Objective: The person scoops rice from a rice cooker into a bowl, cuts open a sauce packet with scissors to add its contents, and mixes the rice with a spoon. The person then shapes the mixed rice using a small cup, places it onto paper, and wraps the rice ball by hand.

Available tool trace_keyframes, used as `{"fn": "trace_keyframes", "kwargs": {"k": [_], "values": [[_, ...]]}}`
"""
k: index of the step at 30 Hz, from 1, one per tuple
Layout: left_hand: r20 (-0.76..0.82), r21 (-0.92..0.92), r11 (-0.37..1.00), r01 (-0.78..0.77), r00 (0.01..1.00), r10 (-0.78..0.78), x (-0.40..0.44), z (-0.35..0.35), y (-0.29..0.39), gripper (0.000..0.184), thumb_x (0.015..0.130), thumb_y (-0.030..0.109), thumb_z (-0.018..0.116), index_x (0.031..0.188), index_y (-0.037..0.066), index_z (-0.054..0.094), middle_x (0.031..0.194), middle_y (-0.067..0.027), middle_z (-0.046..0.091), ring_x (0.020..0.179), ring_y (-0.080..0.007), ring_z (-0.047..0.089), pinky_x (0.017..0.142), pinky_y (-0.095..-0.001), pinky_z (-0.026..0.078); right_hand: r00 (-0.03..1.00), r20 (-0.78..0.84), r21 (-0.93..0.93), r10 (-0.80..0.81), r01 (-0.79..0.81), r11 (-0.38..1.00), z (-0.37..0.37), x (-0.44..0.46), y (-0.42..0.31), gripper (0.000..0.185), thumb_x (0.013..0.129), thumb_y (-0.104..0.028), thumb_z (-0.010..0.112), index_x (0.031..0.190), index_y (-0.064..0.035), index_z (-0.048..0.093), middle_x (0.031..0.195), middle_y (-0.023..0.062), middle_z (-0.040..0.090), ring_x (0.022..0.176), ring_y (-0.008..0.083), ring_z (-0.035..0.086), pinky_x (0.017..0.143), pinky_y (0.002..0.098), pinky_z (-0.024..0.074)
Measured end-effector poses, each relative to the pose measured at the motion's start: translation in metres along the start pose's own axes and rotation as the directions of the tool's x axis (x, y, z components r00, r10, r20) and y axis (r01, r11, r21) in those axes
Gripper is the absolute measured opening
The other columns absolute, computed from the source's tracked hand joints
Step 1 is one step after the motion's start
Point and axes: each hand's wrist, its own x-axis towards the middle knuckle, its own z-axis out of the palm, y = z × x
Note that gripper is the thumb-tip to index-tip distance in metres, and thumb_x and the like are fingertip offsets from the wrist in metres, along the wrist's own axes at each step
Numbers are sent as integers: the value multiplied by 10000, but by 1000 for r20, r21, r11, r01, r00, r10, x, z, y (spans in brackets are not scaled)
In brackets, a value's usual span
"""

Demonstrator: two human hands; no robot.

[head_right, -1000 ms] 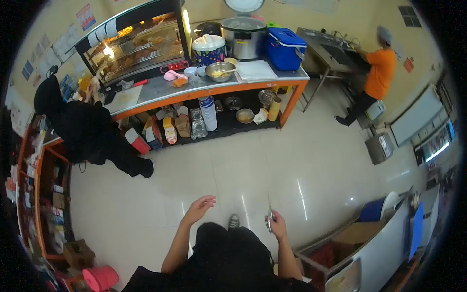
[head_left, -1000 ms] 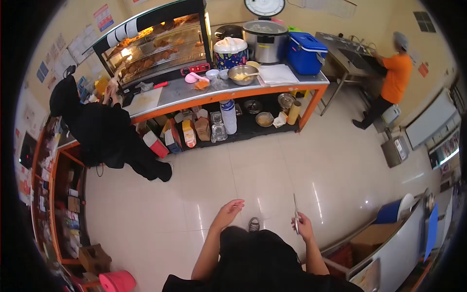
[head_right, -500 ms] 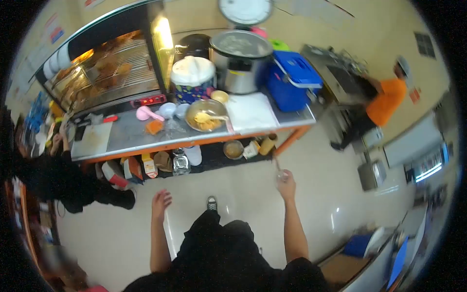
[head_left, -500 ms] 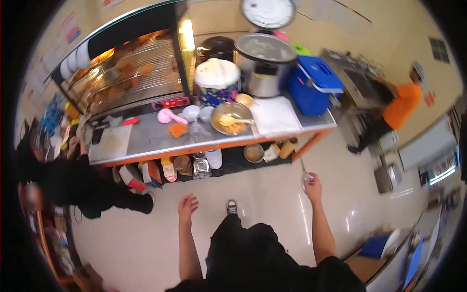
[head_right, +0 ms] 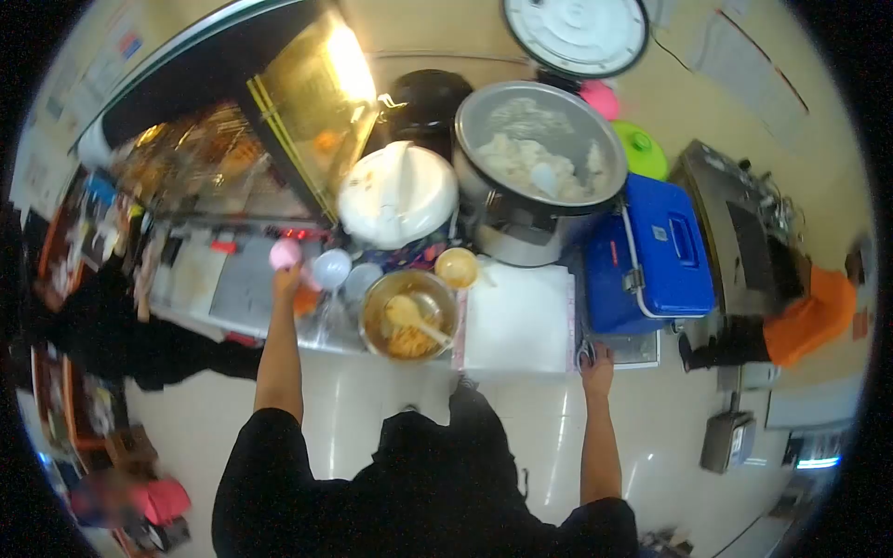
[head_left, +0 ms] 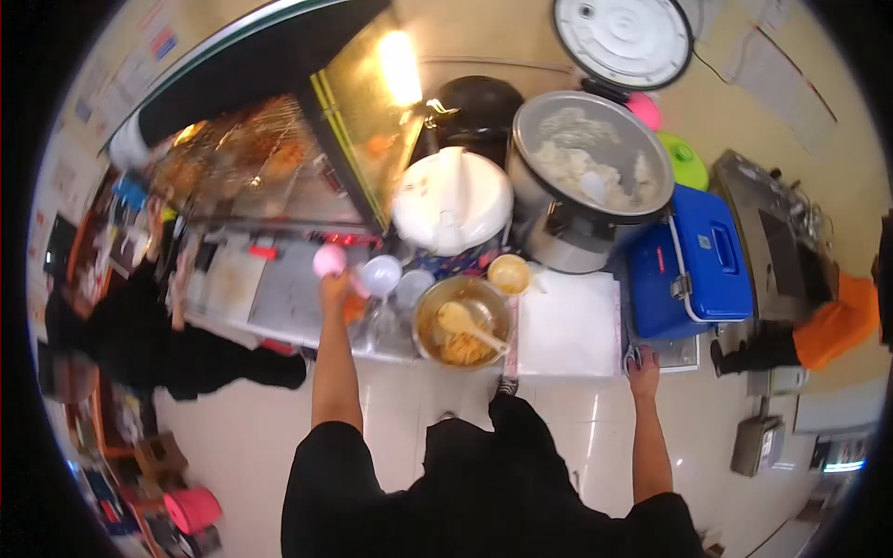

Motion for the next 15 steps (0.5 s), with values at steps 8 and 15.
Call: {"fn": "trace_keyframes", "kwargs": {"k": [8,15], "values": [[-63,-157,985,76,994,-87,18,15,-45,465,862,397,716,1008,-44,698,941,-178,721,848,-229,671,742,-380,524,994,105,86,15,-24,996,-23,41,-35,248,869,-96,666,1108,-31,663,1024,202,663,944,414,631,821,464,521],[-217,-462,881,-102,976,0,-85,-92,5,349,968,229,660,1182,-42,611,1092,-113,654,974,-182,605,862,-318,478,981,188,433,44,-123,893,-111,65,-156,141,880,-2,620,1002,-12,690,916,150,697,779,261,671,716,342,528]]}}
